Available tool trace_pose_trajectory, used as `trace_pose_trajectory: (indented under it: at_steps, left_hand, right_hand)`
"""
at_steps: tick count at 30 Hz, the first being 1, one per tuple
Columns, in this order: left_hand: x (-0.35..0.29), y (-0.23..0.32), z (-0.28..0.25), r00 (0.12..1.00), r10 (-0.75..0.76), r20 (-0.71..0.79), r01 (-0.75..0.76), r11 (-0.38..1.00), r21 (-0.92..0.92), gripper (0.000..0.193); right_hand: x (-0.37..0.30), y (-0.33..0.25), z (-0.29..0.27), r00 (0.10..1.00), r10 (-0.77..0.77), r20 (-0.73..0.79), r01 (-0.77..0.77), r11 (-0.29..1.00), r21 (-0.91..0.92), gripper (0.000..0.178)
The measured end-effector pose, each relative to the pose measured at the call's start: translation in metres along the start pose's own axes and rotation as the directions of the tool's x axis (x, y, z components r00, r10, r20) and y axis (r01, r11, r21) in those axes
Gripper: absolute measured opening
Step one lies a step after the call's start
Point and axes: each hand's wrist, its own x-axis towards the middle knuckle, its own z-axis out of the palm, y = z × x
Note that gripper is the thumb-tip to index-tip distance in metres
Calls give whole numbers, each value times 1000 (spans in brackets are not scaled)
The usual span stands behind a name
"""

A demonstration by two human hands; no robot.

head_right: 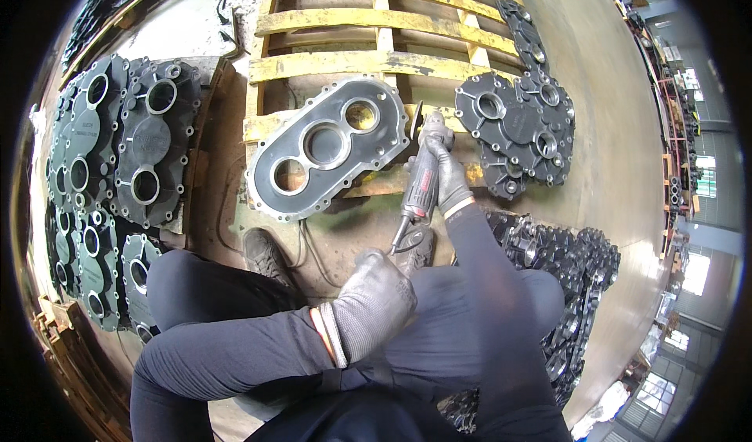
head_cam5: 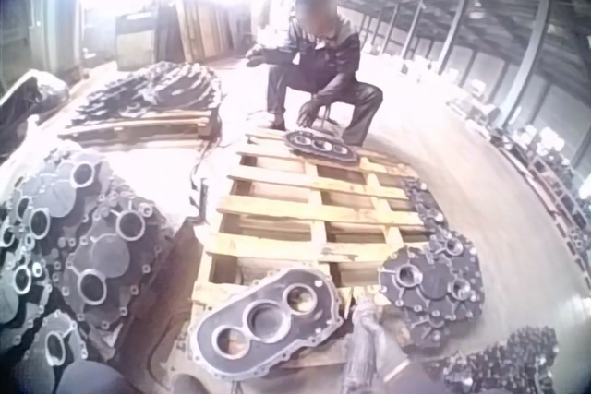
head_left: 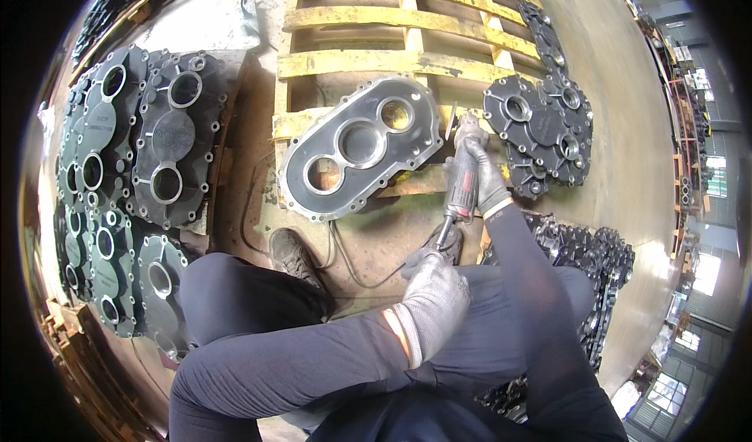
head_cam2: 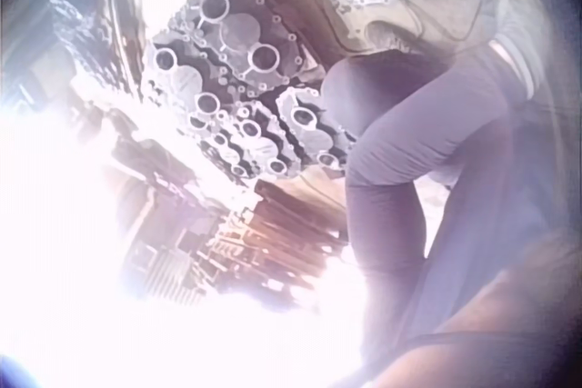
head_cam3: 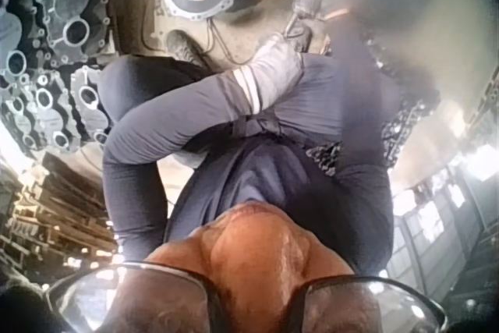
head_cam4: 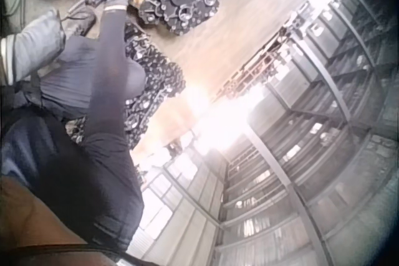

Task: The person uses a handheld angle grinder to smooth the edges and surfaces of metal parts placed on a wooden pallet. The person flips the parts over to work on different sides and moves them to a stack after finishing.

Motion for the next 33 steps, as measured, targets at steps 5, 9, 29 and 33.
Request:
trace_pose_trajectory:
  at_steps: [5, 9, 29, 33]
  left_hand:
    - [1, -7, -15, 980, 68, 185, -62, 997, -41, 17]
    - [1, -5, -21, 980, 106, 169, -99, 994, -46, 20]
    - [3, -6, -15, 978, 65, 197, -44, 993, -109, 18]
    - [4, -5, 2, 990, 78, 120, -72, 996, -53, 19]
  right_hand:
    - [-2, 18, 24, 996, -94, 7, 94, 995, -16, 55]
    - [32, 26, 4, 986, -155, -53, 158, 986, 47, 55]
    - [-1, -17, 30, 983, -140, -118, 90, 932, -352, 51]
    - [6, -21, 44, 985, -150, -81, 107, 916, -387, 49]
